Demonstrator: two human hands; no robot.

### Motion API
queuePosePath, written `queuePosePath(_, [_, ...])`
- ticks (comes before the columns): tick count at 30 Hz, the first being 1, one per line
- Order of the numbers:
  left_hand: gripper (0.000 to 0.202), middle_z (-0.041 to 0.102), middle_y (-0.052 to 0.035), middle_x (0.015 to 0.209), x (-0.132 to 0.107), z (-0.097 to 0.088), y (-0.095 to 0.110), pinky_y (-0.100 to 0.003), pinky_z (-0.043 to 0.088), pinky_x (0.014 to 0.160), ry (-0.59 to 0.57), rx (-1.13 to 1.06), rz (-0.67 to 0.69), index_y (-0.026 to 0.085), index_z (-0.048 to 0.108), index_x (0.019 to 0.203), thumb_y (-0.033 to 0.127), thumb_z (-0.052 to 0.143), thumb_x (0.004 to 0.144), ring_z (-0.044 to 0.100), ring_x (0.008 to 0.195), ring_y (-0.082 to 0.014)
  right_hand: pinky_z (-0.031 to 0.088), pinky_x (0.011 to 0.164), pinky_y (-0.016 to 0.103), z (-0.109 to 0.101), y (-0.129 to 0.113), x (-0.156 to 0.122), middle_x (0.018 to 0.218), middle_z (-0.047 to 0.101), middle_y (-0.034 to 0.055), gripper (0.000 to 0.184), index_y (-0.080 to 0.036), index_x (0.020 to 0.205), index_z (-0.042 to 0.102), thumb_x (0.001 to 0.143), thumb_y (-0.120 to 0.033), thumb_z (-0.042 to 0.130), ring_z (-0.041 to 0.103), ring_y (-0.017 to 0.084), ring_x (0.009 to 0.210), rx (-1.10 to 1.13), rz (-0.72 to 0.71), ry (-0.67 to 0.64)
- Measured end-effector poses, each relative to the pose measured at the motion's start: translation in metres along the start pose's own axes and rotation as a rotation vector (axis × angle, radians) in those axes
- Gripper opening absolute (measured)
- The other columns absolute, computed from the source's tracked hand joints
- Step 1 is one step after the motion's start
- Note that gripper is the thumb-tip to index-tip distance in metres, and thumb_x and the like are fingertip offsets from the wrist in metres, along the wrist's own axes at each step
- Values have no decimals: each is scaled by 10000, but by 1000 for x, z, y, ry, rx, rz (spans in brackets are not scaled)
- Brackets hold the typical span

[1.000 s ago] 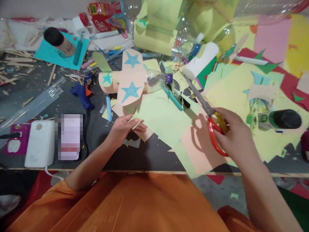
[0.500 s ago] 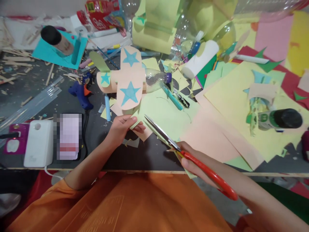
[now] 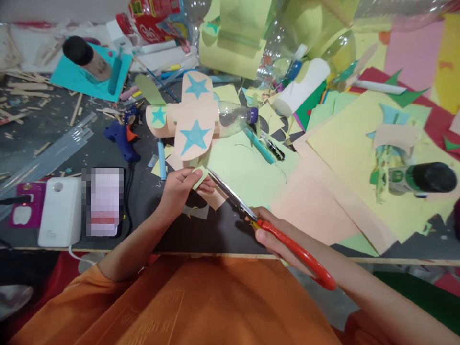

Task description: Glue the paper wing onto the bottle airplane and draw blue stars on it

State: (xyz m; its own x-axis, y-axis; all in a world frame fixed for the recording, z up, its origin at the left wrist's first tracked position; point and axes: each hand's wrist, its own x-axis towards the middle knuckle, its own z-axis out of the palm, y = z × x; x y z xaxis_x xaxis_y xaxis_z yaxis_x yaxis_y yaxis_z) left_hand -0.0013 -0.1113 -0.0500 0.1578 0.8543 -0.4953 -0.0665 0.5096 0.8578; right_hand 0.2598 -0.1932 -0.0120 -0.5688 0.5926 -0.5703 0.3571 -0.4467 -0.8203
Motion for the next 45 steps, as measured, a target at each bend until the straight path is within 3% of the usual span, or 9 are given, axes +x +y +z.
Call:
queuePosePath(4, [482, 773, -96, 659, 1, 0, -2, -348, 641, 671, 44, -4, 5, 165, 659, 682, 634, 770, 698, 781, 634, -241, 337, 492, 235, 1, -9, 1, 736, 452, -38, 512, -229, 1094, 520, 1009, -725, 420, 382, 105, 578, 1, 27, 7])
queuePosePath(8, [464, 775, -91, 663, 1, 0, -1, -320, 626, 649, 34, 7, 10, 167, 658, 679, 617, 768, 702, 765, 608, -214, 295, 502, 241, 4, -22, 4, 688, 398, -63, 530, -237, 949, 467, 984, -765, 436, 319, 94, 559, 24, 58, 19])
queuePosePath(11, [446, 784, -90, 685, -1, 0, 0, -287, 606, 636, 2, 45, 6, 171, 655, 661, 599, 758, 728, 751, 595, -186, 242, 495, 245, 6, -30, 11, 638, 386, -83, 545, -238, 980, 454, 979, -782, 425, 276, 87, 527, 48, 83, 46])
queuePosePath(21, [416, 780, -80, 686, -2, 0, 2, -294, 620, 651, -40, 69, 11, 174, 670, 649, 576, 727, 737, 737, 584, -176, 264, 439, 241, 2, -11, 25, 644, 413, -80, 518, -243, 1013, 449, 1002, -758, 395, 301, 85, 495, 51, -6, -40])
queuePosePath(27, [399, 785, -81, 688, -2, 0, 2, -281, 614, 638, -31, 47, 9, 167, 681, 645, 551, 747, 732, 726, 566, -163, 283, 448, 242, 5, -17, 25, 641, 422, -79, 502, -243, 995, 457, 1007, -743, 408, 312, 85, 491, 48, -39, -8])
queuePosePath(38, [384, 770, -62, 664, -2, 0, 2, -248, 570, 603, -52, -5, 3, 167, 679, 644, 532, 773, 715, 697, 544, -139, 228, 434, 228, 13, -27, 30, 622, 366, -103, 601, -229, 987, 469, 911, -823, 520, 275, 66, 476, 120, 44, 39])
queuePosePath(45, [202, 620, 63, 504, 1, -5, 7, -201, 428, 482, -78, -43, 11, 181, 597, 748, 356, 667, 676, 515, 411, -64, 387, 478, 256, -5, -6, 12, 718, 482, -20, 555, -250, 1037, 563, 929, -793, 517, 427, 121, 550, 42, -25, 119])
